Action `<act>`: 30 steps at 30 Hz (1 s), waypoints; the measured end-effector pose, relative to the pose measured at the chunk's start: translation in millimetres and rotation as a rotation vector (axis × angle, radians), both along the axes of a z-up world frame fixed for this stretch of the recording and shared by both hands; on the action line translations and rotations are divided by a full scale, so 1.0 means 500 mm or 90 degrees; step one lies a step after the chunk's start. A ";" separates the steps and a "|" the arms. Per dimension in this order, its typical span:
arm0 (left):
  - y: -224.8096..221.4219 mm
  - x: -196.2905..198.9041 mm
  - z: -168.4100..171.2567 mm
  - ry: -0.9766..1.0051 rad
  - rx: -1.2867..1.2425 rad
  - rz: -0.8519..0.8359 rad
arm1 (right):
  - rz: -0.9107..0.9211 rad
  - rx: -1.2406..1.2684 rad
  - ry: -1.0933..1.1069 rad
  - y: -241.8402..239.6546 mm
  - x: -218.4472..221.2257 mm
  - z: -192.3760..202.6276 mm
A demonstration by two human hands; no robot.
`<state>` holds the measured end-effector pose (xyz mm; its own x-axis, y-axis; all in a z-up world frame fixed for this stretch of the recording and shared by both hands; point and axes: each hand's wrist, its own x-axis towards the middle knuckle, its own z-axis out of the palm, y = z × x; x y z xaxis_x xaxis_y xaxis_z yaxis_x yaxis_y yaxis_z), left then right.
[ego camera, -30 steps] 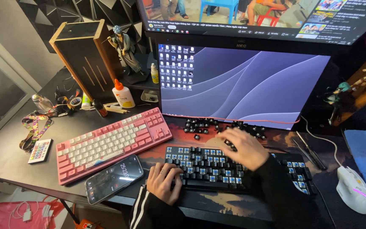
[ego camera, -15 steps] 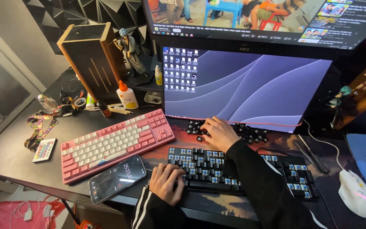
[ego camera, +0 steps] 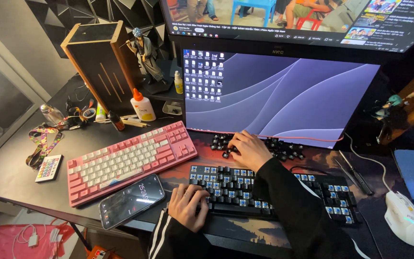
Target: Installing individual keycaps onto the switches of a mechanical keyboard base.
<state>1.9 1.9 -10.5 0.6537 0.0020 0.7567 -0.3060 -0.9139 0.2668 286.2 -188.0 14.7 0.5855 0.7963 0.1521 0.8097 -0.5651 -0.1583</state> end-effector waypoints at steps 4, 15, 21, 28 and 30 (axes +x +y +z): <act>0.005 -0.001 -0.003 0.011 0.014 0.000 | 0.018 0.004 0.009 -0.003 -0.001 0.000; 0.007 0.000 -0.012 0.024 0.018 -0.001 | 0.019 0.007 0.078 -0.009 0.008 -0.007; 0.007 -0.001 -0.012 0.025 0.014 0.000 | -0.041 0.016 0.204 -0.030 -0.015 0.049; 0.004 -0.004 -0.003 0.032 0.014 0.005 | -0.065 0.120 0.291 -0.052 -0.038 0.105; 0.004 -0.005 -0.001 0.035 0.012 0.002 | -0.048 0.124 0.247 -0.055 -0.041 0.114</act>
<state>-0.4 4.0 -11.1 0.6938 -0.0090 0.7201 -0.2882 -0.9198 0.2662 265.8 -215.5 71.7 0.6845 0.7271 0.0531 0.6270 -0.5499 -0.5518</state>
